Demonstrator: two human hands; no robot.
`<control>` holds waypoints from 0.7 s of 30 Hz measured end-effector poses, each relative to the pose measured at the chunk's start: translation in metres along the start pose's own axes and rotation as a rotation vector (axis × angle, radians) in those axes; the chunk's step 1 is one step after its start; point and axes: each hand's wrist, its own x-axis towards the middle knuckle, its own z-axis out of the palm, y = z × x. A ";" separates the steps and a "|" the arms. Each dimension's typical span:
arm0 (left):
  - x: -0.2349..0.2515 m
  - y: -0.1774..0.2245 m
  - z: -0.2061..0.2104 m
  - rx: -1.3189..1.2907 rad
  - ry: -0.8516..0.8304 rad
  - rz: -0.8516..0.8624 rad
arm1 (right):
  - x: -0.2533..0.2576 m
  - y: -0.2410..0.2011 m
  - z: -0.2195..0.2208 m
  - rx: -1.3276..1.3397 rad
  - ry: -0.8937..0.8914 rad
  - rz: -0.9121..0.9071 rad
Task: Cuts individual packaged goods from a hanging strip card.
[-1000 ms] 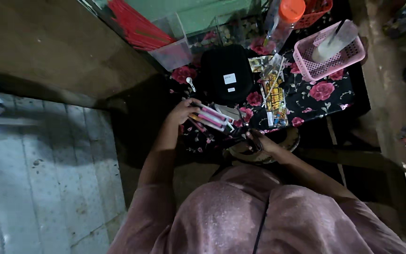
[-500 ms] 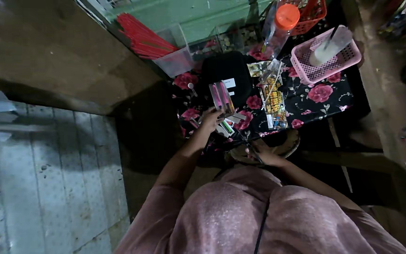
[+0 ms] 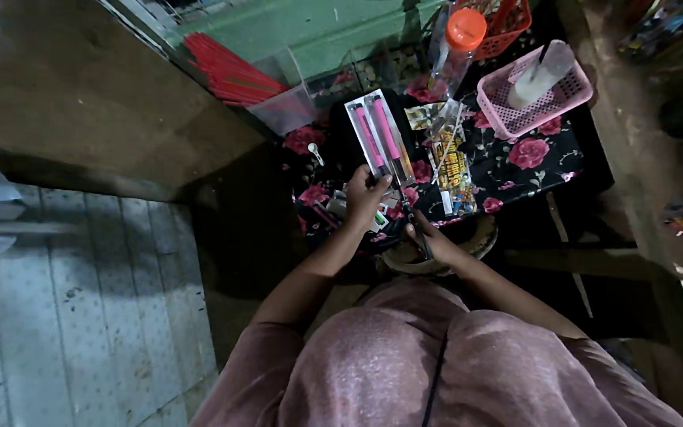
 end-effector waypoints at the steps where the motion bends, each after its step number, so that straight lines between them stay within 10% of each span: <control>1: -0.001 0.001 0.000 0.005 0.000 0.007 | 0.000 0.000 0.000 -0.003 -0.003 -0.010; 21: -0.005 0.012 -0.007 -0.002 -0.030 0.006 | 0.002 0.002 0.013 0.037 0.159 -0.133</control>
